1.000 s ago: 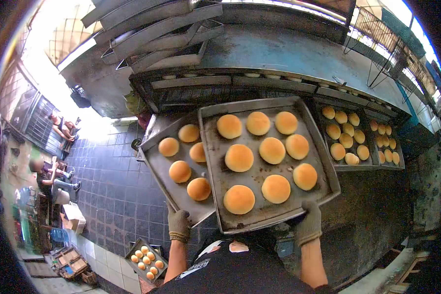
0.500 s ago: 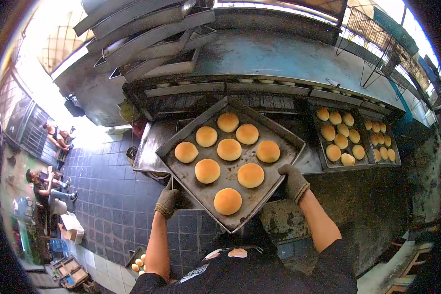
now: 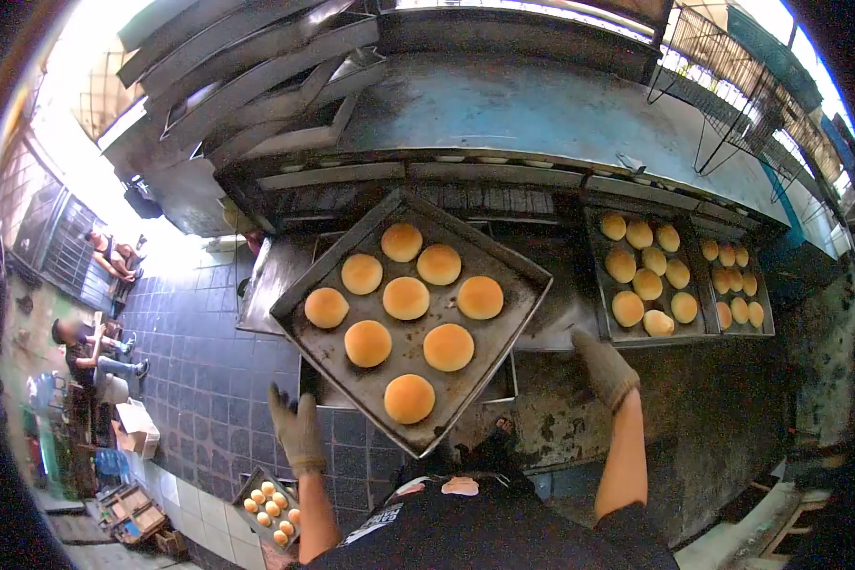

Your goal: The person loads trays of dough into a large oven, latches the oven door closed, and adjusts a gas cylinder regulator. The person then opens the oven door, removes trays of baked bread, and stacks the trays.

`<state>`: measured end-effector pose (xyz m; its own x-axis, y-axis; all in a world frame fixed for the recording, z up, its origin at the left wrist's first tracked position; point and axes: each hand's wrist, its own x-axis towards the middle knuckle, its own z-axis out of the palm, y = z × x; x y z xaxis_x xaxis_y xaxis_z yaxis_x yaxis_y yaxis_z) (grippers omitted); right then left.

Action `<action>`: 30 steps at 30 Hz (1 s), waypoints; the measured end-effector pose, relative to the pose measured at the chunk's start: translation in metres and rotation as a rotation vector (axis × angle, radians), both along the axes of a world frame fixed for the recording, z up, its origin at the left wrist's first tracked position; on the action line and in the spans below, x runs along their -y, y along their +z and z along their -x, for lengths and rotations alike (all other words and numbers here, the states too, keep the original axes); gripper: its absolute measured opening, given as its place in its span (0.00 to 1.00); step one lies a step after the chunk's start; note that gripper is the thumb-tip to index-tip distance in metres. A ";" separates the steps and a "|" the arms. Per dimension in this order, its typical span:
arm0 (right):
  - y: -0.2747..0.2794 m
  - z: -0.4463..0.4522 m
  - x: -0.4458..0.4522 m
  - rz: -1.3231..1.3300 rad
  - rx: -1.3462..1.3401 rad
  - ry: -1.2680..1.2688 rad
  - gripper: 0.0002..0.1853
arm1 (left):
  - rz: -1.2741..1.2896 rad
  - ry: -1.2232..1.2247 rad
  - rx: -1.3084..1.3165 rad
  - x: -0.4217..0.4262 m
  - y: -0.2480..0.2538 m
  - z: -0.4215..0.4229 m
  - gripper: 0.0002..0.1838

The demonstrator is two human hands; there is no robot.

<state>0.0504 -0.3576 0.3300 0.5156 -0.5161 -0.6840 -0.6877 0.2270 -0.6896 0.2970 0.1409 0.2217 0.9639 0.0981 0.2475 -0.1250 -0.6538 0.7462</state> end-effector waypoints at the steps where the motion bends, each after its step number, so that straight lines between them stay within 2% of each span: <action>1: -0.033 0.033 0.016 0.114 -0.010 -0.137 0.35 | -0.006 -0.001 0.006 0.006 0.002 0.021 0.44; 2: -0.066 0.060 0.033 0.228 -0.022 -0.272 0.37 | 0.289 -0.001 -0.238 0.014 0.012 0.047 0.48; 3: -0.102 0.082 0.050 0.222 -0.021 -0.272 0.37 | 0.584 0.002 -0.483 0.024 0.021 0.069 0.52; 4: -0.141 0.100 0.067 0.062 0.153 -0.563 0.36 | 0.579 0.004 -0.481 0.036 0.028 0.087 0.52; 5: -0.167 0.106 0.082 -0.105 0.327 -0.849 0.37 | 0.770 -0.005 -0.636 0.050 0.034 0.104 0.54; 6: -0.178 0.102 0.092 -0.111 0.323 -0.847 0.37 | 0.958 -0.012 -0.793 0.063 0.036 0.118 0.56; 8: -0.191 0.086 0.111 -0.206 0.530 -0.959 0.32 | 0.981 -0.028 -0.780 0.091 0.036 0.135 0.57; 9: -0.214 0.077 0.127 -0.213 0.520 -0.958 0.32 | 1.009 -0.051 -0.764 0.101 0.038 0.139 0.58; 11: -0.265 0.061 0.156 -0.023 0.417 -1.046 0.23 | 0.963 -0.088 -0.709 0.108 0.038 0.145 0.59; 12: -0.255 0.059 0.153 -0.028 0.416 -1.045 0.23 | 0.917 -0.057 -0.633 0.108 0.027 0.144 0.58; 14: -0.223 0.052 0.139 0.100 0.174 -1.006 0.15 | 0.873 -0.025 -0.552 0.107 0.024 0.143 0.58; 15: -0.230 0.062 0.138 0.097 0.174 -1.004 0.15 | 0.801 0.041 -0.508 0.104 0.027 0.143 0.56; 17: -0.271 0.103 0.138 0.131 0.221 -0.865 0.26 | 0.732 0.100 -0.459 0.101 0.037 0.140 0.55; 19: -0.234 0.118 0.093 -0.162 0.438 -1.156 0.19 | 0.594 0.138 -0.304 0.096 0.049 0.136 0.51; 20: -0.240 0.144 0.074 0.010 0.486 -0.946 0.19 | 0.591 0.128 -0.222 0.091 0.048 0.132 0.49; 22: -0.209 0.162 0.040 -0.024 0.595 -0.906 0.18 | 0.581 0.106 -0.132 0.087 0.056 0.119 0.49; 23: -0.136 0.154 0.006 -0.231 0.659 -1.081 0.18 | 0.562 0.080 -0.047 0.086 0.064 0.112 0.49; 24: -0.111 0.164 -0.011 -0.228 0.657 -1.086 0.18 | 0.562 0.077 -0.051 0.087 0.073 0.106 0.49; 26: -0.076 0.182 -0.048 -0.130 0.659 -0.931 0.18 | 0.625 -0.182 0.008 0.096 0.095 0.089 0.48; 27: -0.056 0.188 -0.068 -0.093 0.660 -0.882 0.18 | 0.631 -0.190 0.005 0.102 0.105 0.079 0.48; 29: -0.025 0.184 -0.117 -0.039 0.633 -0.947 0.18 | 0.761 -0.488 -0.149 0.114 0.124 0.057 0.48; 30: -0.039 0.202 -0.133 -0.035 0.633 -0.952 0.18 | 0.762 -0.494 -0.152 0.117 0.133 0.045 0.48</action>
